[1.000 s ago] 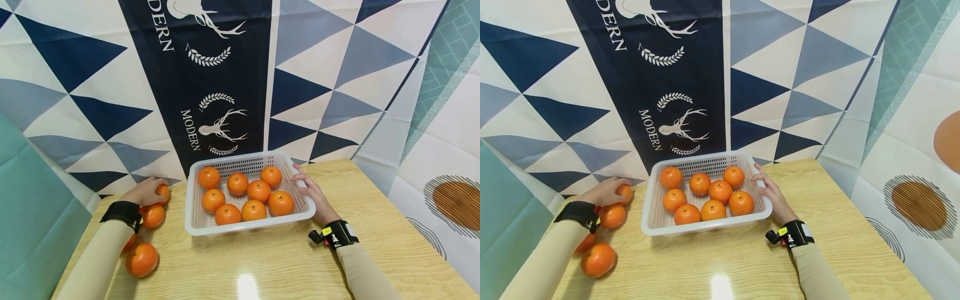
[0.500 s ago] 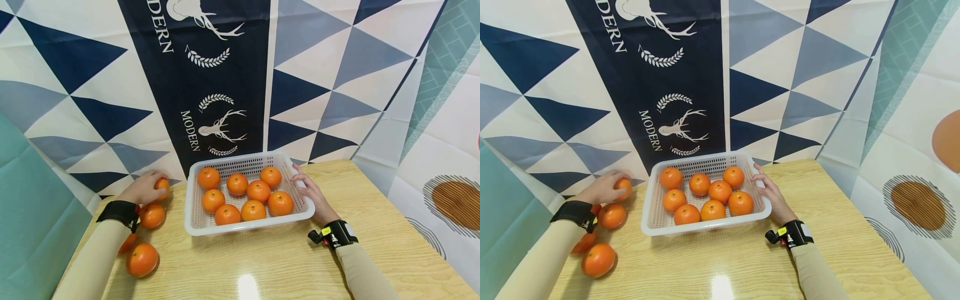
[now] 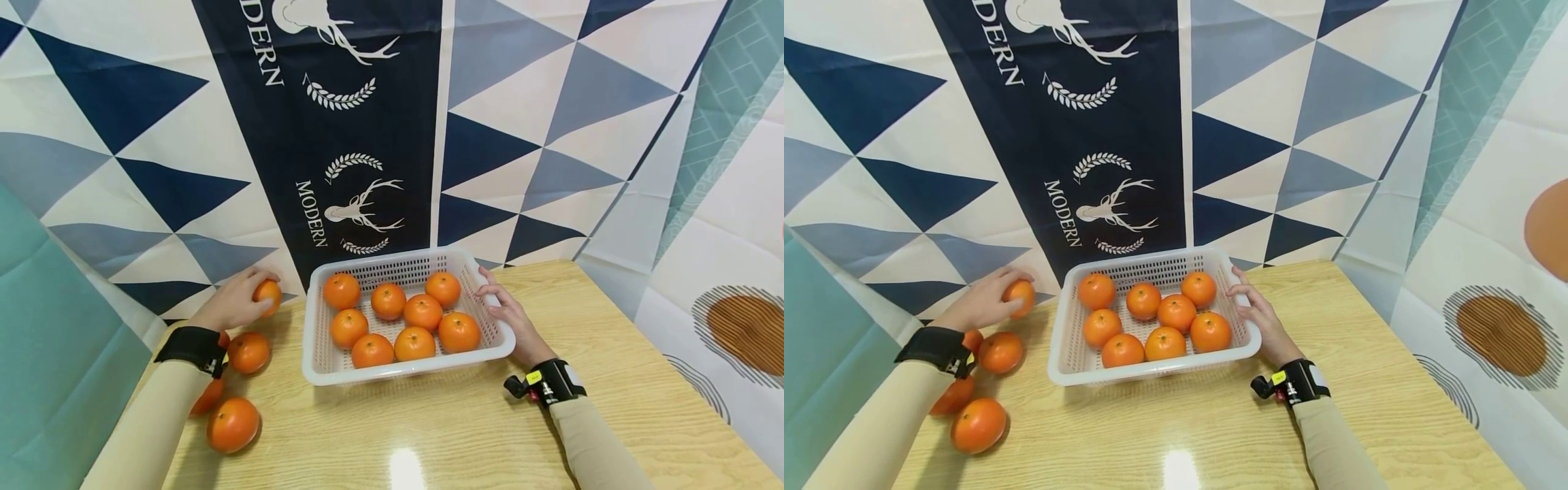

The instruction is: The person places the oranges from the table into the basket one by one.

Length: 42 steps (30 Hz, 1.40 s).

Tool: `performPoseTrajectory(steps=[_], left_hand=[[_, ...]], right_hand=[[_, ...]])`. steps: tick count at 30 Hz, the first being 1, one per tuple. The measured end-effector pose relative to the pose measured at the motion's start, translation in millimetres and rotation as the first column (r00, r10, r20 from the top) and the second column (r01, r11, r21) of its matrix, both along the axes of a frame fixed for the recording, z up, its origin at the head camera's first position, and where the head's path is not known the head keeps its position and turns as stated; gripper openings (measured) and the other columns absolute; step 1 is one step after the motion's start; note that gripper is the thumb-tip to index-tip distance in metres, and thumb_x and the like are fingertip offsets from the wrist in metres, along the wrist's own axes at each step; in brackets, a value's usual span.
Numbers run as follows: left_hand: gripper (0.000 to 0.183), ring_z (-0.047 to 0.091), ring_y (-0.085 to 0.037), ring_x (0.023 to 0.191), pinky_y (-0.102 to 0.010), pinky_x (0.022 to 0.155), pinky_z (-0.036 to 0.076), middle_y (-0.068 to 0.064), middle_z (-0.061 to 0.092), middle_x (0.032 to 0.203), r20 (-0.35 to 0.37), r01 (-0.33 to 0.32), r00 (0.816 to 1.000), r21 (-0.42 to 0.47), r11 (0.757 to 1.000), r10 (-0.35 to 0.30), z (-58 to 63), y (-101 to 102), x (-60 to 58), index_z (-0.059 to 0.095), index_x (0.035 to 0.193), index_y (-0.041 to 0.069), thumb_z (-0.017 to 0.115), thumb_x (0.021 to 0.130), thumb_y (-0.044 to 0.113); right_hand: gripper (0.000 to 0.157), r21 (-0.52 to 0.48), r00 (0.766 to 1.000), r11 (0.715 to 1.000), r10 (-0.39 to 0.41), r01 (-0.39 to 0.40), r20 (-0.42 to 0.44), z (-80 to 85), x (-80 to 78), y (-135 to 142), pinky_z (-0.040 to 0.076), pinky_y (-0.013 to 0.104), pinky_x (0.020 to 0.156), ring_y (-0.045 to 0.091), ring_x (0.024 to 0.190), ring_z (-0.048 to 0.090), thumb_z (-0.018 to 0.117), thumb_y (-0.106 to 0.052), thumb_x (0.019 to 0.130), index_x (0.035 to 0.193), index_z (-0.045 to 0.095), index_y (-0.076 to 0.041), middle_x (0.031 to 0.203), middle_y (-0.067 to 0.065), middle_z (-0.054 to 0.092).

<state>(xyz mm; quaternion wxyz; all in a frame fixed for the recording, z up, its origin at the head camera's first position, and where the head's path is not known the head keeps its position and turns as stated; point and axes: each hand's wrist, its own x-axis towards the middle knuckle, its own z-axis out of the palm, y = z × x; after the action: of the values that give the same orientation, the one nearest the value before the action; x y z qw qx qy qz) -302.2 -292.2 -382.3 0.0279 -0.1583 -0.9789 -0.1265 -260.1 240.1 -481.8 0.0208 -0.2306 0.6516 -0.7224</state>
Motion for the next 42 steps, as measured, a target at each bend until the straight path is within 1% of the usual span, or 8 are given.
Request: performPoseTrajectory(steps=[5,10,16,22,27,31,35,42], left_hand=[[0.045,0.054,-0.033,0.097,-0.05,0.081,0.051,-0.014,0.058,0.117,-0.1,0.011,0.995,0.021,1.0,-0.009,14.9,11,-0.4,0.059,0.128,0.021,0.061,0.084,0.031],[0.045,0.056,-0.033,0.097,-0.05,0.082,0.053,-0.014,0.059,0.122,-0.15,0.041,0.988,0.052,0.998,-0.033,24.8,21,0.6,0.06,0.127,0.022,0.062,0.083,0.028],[0.045,0.055,-0.031,0.101,-0.05,0.085,0.053,-0.011,0.058,0.127,-0.16,0.081,0.985,0.057,0.995,-0.071,29.4,34,1.9,0.061,0.126,0.021,0.063,0.082,0.029],[0.044,0.055,-0.029,0.096,-0.045,0.08,0.051,-0.009,0.057,0.117,-0.176,0.147,0.975,0.047,0.988,-0.136,31.9,49,3.5,0.062,0.125,0.021,0.062,0.081,0.03],[0.044,0.054,-0.029,0.097,-0.046,0.083,0.049,-0.009,0.058,0.115,-0.173,0.193,0.967,0.021,0.981,-0.187,36.3,71,7.2,0.062,0.125,0.023,0.061,0.082,0.032],[0.046,0.053,-0.029,0.101,-0.045,0.087,0.049,-0.01,0.059,0.122,-0.17,0.239,0.956,-0.014,0.971,-0.238,39.7,90,10.4,0.062,0.127,0.022,0.06,0.083,0.035],[0.048,0.053,-0.028,0.102,-0.044,0.085,0.051,-0.008,0.057,0.125,-0.139,0.28,0.951,0.0,0.96,-0.278,43.2,108,13.6,0.063,0.128,0.021,0.06,0.082,0.033],[0.046,0.054,-0.023,0.103,-0.041,0.089,0.052,-0.004,0.059,0.122,-0.163,0.385,0.91,-0.013,0.923,-0.382,46.4,137,20.9,0.065,0.125,0.025,0.061,0.08,0.033]], right_hand=[[0.027,0.008,1.0,1.0,-0.005,0.005,0.005,0.5,0.2,1,0.039,0.021,0.108,0.038,0.154,-0.007,0.035,-0.005,0.102,0.125,0.038,0.008,0.172,-0.002,-0.002],[0.029,0.021,1.0,1.0,-0.01,0.009,0.009,0.3,0.6,2,0.039,0.021,0.108,0.038,0.154,-0.007,0.036,-0.006,0.102,0.126,0.034,0.011,0.172,-0.002,-0.001],[0.026,-0.035,1.0,0.999,0.027,-0.027,0.003,-0.2,1.3,2,0.039,0.018,0.109,0.038,0.154,-0.009,0.034,-0.002,0.1,0.123,0.037,0.01,0.171,0.0,-0.004],[0.024,-0.036,0.999,0.999,0.037,-0.037,0.003,-0.2,3.6,3,0.039,0.019,0.109,0.039,0.153,-0.01,0.035,-0.003,0.1,0.123,0.042,0.004,0.171,-0.002,-0.004],[0.026,-0.014,1.0,1.0,0.025,-0.025,-0.003,-1.0,3.2,3,0.038,0.019,0.108,0.038,0.154,-0.01,0.036,-0.005,0.101,0.124,0.039,0.008,0.172,-0.002,-0.003],[0.028,-0.014,1.0,1.0,0.019,-0.019,-0.012,-1.3,2.5,3,0.039,0.018,0.109,0.038,0.154,-0.01,0.035,-0.005,0.102,0.125,0.036,0.01,0.172,-0.001,-0.003],[0.03,-0.023,1.0,0.999,0.026,-0.027,-0.017,-0.9,2.1,3,0.039,0.018,0.109,0.037,0.154,-0.01,0.034,-0.004,0.101,0.126,0.032,0.013,0.172,0.0,-0.004],[0.03,-0.012,1.0,1.0,0.023,-0.024,-0.021,2.1,1.2,1,0.038,0.018,0.109,0.038,0.154,-0.01,0.034,-0.002,0.101,0.126,0.032,0.014,0.172,0.003,-0.005]])
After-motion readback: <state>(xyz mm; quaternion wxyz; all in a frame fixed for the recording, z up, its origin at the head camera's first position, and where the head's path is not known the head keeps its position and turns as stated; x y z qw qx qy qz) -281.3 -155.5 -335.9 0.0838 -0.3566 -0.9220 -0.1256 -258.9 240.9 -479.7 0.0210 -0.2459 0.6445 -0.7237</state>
